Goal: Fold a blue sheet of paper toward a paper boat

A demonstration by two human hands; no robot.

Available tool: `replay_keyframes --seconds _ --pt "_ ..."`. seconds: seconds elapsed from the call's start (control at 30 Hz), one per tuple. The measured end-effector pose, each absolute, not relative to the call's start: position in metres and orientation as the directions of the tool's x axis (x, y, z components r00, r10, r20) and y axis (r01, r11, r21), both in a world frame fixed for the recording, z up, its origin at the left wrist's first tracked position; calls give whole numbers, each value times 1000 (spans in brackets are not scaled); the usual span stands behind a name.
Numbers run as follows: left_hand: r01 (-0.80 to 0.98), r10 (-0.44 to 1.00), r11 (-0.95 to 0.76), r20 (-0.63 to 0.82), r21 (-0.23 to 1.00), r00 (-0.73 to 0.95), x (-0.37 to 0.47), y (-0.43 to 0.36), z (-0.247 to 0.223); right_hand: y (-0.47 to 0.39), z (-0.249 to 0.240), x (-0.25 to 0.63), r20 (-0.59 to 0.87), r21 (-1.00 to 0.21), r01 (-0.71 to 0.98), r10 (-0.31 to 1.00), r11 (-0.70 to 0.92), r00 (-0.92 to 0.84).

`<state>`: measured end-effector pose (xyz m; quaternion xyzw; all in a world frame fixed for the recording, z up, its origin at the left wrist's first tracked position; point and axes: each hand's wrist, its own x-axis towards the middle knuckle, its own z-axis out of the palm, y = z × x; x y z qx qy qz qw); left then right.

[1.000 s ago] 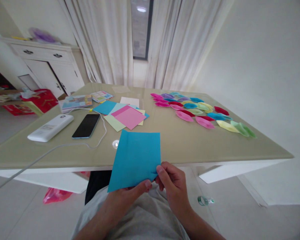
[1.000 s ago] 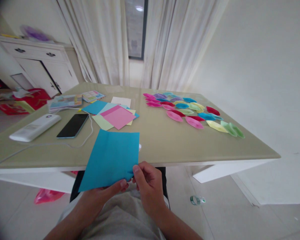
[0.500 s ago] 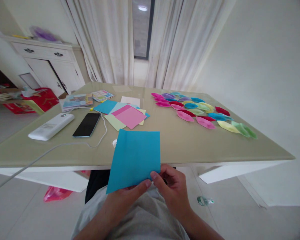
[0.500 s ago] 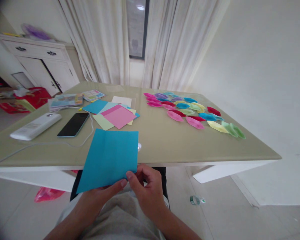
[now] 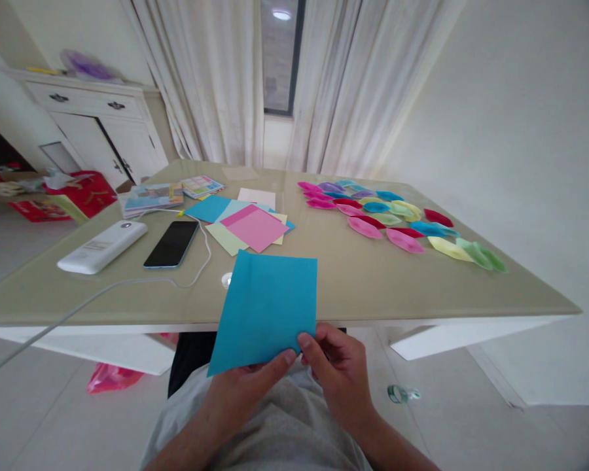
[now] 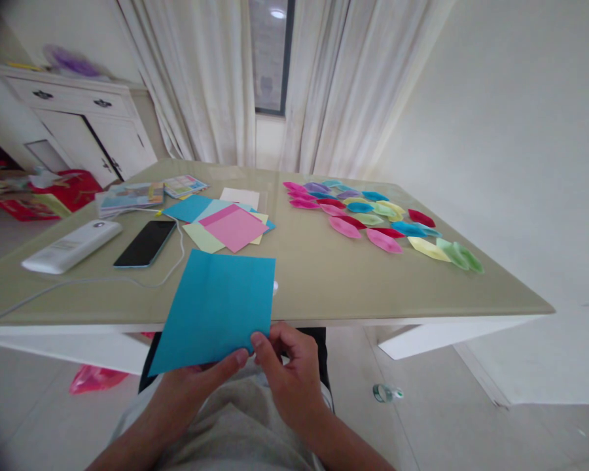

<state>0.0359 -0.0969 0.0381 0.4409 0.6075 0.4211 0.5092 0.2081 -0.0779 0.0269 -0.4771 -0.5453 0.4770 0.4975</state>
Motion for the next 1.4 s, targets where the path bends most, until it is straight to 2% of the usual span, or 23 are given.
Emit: replay_keyframes --seconds 0.53,0.7,0.97,1.1,1.27,1.4 --pt "-21 963 228 -229 973 -140 35 -96 34 -76 28 207 137 -988 70 989 141 -54" --pt "-38 967 232 -235 972 -96 39 -95 38 -77 30 205 124 -990 63 992 124 -3" --pt "50 983 158 -152 986 -102 40 -92 34 -77 20 206 123 -990 61 992 125 -35" --pt "88 980 181 -173 979 -96 38 -94 29 -76 15 206 131 -990 48 990 134 -49" --pt "-47 976 194 -197 980 -88 41 -94 28 -78 14 204 143 -986 85 989 146 -32" --pt "-29 961 233 -235 972 -144 44 -95 28 -79 12 204 153 -982 103 988 156 -34"
